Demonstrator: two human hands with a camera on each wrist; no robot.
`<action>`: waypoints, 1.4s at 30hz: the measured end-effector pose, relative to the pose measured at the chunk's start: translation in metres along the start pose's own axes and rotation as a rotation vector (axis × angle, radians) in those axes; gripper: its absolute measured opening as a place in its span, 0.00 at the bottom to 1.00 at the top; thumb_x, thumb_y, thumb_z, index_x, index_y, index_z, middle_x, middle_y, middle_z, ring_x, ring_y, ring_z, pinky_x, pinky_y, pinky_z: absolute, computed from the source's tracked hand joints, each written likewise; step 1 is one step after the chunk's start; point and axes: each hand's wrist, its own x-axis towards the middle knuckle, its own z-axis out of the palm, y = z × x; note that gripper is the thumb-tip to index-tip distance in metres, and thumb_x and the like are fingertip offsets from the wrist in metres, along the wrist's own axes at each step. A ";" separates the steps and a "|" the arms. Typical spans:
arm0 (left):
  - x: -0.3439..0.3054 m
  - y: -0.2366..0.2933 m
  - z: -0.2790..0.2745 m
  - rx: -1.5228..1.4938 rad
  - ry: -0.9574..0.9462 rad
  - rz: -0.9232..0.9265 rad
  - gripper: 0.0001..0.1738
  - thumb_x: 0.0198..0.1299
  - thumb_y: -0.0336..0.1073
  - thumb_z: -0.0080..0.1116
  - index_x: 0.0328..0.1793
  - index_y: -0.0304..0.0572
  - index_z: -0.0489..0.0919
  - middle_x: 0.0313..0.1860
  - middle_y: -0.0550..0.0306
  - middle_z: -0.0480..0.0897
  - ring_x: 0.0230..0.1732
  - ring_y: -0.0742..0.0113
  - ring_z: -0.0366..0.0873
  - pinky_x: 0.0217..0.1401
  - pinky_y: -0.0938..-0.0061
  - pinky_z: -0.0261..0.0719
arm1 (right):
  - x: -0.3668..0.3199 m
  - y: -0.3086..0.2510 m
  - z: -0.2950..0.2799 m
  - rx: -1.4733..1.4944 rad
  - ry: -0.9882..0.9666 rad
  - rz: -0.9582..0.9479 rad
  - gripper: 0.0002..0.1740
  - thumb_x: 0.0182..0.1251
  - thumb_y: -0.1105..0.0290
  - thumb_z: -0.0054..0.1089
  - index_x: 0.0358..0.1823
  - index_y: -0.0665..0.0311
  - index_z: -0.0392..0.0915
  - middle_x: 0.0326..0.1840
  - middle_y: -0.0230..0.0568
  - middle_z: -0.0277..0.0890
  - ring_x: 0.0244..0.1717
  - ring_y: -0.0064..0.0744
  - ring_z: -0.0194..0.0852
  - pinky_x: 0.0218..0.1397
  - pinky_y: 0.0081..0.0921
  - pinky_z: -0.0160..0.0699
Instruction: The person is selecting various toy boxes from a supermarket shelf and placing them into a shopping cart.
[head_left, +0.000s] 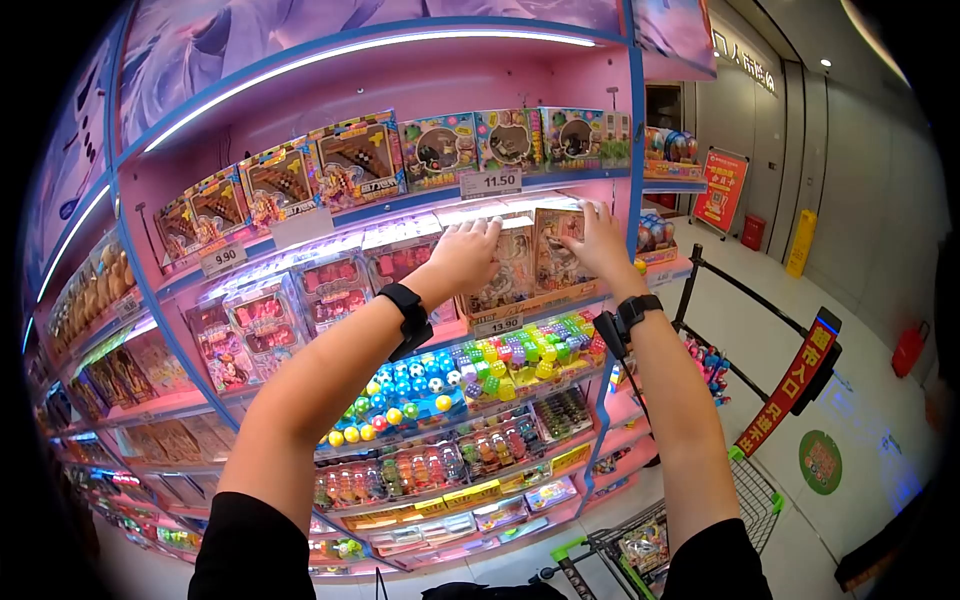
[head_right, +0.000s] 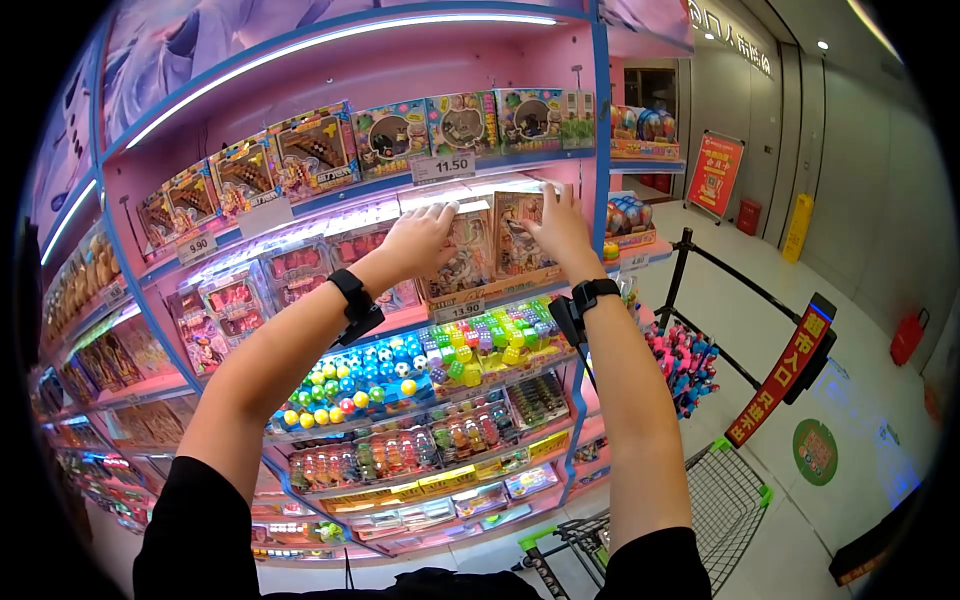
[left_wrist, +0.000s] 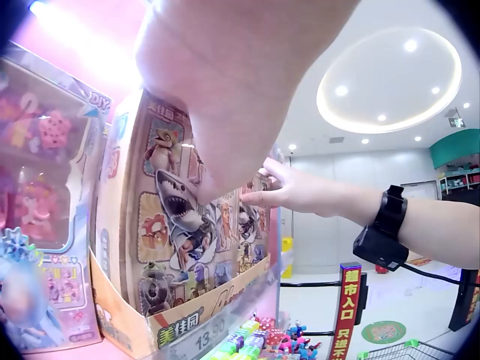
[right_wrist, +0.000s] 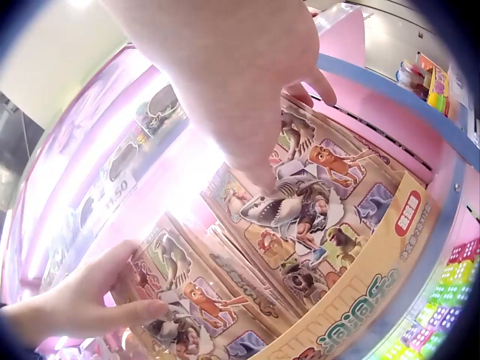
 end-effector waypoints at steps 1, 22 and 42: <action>0.000 -0.001 0.001 -0.011 -0.014 -0.015 0.41 0.59 0.47 0.63 0.72 0.31 0.60 0.64 0.36 0.73 0.65 0.41 0.72 0.68 0.55 0.70 | -0.002 0.000 0.000 -0.017 -0.003 -0.003 0.39 0.58 0.58 0.71 0.68 0.59 0.62 0.69 0.50 0.58 0.68 0.56 0.61 0.67 0.47 0.69; -0.018 0.024 -0.018 -0.126 0.289 0.281 0.35 0.57 0.38 0.57 0.69 0.27 0.63 0.68 0.38 0.67 0.77 0.44 0.57 0.81 0.54 0.51 | 0.132 -0.061 -0.102 -0.253 0.141 -0.091 0.37 0.62 0.37 0.57 0.55 0.65 0.76 0.57 0.58 0.75 0.62 0.56 0.68 0.66 0.47 0.67; 0.040 -0.035 -0.116 0.033 0.493 0.079 0.25 0.60 0.35 0.57 0.63 0.35 0.70 0.61 0.41 0.74 0.66 0.46 0.71 0.71 0.54 0.68 | 0.134 -0.060 -0.123 -0.029 0.238 -0.481 0.24 0.66 0.55 0.62 0.54 0.67 0.79 0.55 0.54 0.79 0.54 0.51 0.79 0.60 0.43 0.76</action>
